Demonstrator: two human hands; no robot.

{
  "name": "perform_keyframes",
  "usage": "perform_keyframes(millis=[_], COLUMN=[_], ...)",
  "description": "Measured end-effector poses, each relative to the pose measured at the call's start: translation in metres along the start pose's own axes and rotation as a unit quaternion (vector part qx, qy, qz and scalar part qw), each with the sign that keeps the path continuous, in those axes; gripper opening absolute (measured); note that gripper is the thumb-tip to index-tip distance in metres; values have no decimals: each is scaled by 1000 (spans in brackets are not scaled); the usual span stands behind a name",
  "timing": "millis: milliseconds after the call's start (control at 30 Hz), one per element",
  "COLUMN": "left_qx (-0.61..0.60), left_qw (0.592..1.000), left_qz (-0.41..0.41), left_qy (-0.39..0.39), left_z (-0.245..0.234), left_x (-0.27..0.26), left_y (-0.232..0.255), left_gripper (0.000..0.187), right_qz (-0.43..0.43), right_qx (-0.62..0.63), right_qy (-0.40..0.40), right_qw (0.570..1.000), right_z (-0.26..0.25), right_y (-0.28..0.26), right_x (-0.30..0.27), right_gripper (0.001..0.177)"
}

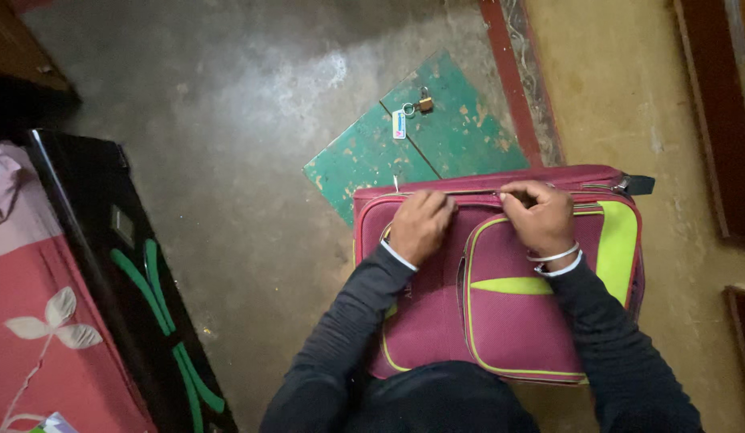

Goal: The person repeatedly zips and unzips the compartments of a maroon and lime-green backpack placed on a green table. They rotate the bag to access different zippers and use both hands to operate the zipper pulls.

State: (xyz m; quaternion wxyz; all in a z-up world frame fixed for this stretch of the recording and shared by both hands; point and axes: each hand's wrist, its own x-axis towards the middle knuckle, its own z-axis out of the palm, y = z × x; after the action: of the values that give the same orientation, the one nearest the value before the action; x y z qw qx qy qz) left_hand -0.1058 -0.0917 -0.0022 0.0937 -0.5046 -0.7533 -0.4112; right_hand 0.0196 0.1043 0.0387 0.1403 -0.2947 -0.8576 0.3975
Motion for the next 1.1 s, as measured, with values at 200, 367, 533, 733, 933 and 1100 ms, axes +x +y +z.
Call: perform_keyframes(millis=[200,367,533,733,933,1100], left_qx=[38,33,18,23,-7,58], left_qw=[997,995,991,992,999,995], left_qz=[66,85,101,107,-37,-76], left_qy=[14,46,80,65,-22,-40], left_z=[-6,-11,-19,-15,3,-12], left_x=[0,3,4,-4,9,3], left_y=[2,3,4,-2,-8,9], left_gripper=[11,13,7,8,28,50], right_qz=[119,138,106,57,41,-140], right_qx=[80,75,97,111,105,-129], right_qy=[-23,-35,-34,-23,-16,0], right_qw=[989,987,989,992,994,982], right_z=[5,7,-2,-10,-11,-56], right_y=[12,8,-3,-9,-8,7], right_x=[17,25,12,-6,1,-28], right_gripper=[10,8,9,10,22,37])
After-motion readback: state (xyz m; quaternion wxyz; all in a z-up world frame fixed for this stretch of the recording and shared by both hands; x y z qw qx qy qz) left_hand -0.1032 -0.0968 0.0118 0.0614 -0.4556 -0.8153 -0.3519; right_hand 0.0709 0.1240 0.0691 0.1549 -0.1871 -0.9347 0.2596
